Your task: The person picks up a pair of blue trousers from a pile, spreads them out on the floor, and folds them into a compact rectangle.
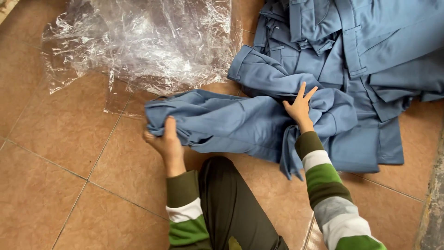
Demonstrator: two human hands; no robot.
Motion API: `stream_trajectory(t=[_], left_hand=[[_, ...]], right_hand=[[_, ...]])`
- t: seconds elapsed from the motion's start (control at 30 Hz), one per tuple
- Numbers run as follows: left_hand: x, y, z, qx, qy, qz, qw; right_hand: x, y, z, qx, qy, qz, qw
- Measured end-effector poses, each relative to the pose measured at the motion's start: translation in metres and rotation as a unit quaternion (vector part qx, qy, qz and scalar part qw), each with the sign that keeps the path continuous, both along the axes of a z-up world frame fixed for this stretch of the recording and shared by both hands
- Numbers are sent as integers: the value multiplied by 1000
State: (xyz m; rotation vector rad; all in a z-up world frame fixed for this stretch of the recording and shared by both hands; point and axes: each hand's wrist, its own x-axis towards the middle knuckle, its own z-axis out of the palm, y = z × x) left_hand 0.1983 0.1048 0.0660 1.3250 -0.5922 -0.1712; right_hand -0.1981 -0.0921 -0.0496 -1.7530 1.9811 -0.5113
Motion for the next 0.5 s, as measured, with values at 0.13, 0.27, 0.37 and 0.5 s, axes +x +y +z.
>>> stream_trajectory(t=[0.13, 0.27, 0.37, 0.5], left_hand=[[29, 4, 58, -50, -12, 46, 998], [31, 15, 120, -110, 50, 150, 981], [40, 31, 145, -137, 65, 193, 969], [91, 67, 153, -190, 88, 182, 961]], right_hand=[[30, 31, 21, -5, 36, 101, 994], [30, 59, -15, 167, 128, 226, 951], [16, 65, -30, 224, 207, 216, 928], [-39, 43, -78, 132, 298, 252, 911]])
